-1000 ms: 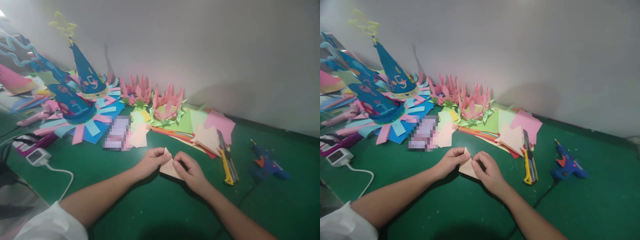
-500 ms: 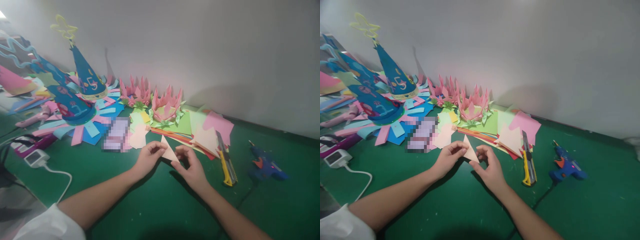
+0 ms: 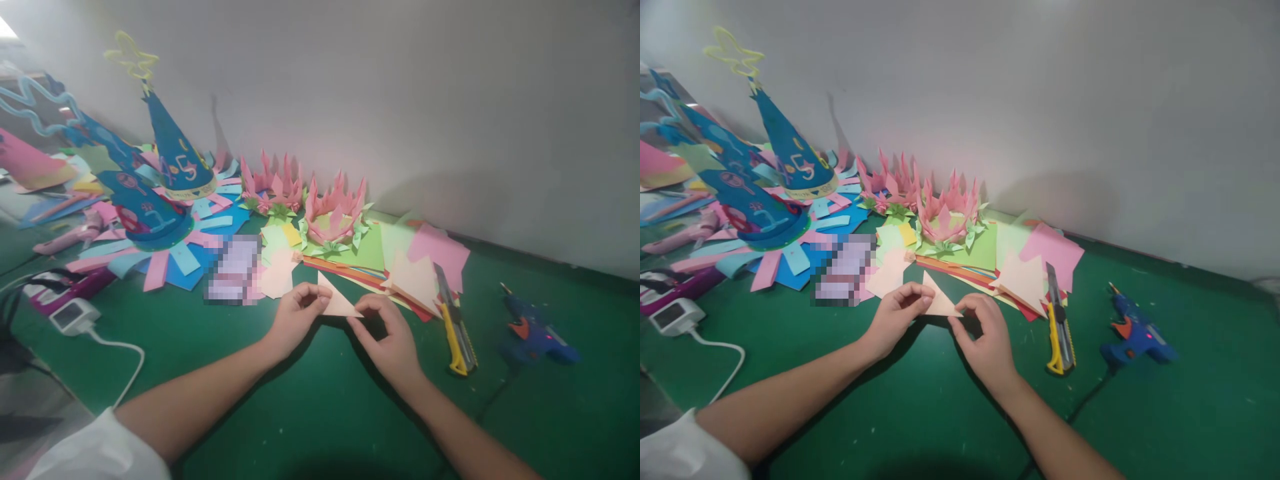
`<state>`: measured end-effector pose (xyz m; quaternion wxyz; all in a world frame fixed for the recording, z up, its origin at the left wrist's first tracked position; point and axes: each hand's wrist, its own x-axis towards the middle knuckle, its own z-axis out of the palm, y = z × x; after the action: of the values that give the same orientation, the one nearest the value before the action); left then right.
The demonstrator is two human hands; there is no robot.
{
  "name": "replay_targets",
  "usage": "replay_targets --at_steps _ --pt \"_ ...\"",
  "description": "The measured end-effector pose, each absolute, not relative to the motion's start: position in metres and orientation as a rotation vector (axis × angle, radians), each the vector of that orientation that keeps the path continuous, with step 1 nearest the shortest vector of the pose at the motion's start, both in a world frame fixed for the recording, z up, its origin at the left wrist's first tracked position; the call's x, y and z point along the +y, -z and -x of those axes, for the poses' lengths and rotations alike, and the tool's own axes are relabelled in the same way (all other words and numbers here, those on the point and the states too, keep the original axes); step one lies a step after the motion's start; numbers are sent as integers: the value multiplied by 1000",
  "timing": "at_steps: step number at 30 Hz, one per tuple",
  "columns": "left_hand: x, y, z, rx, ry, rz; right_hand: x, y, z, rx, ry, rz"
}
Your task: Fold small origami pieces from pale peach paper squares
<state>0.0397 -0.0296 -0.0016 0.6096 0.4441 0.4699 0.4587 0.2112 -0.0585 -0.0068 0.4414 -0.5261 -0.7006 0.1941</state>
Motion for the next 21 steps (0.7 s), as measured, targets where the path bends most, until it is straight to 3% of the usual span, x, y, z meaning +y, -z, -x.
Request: replay_targets --at_steps 21 --pt "-31 4 -41 1047 -1062 -1040 -57 9 -212 -1865 -529 1259"
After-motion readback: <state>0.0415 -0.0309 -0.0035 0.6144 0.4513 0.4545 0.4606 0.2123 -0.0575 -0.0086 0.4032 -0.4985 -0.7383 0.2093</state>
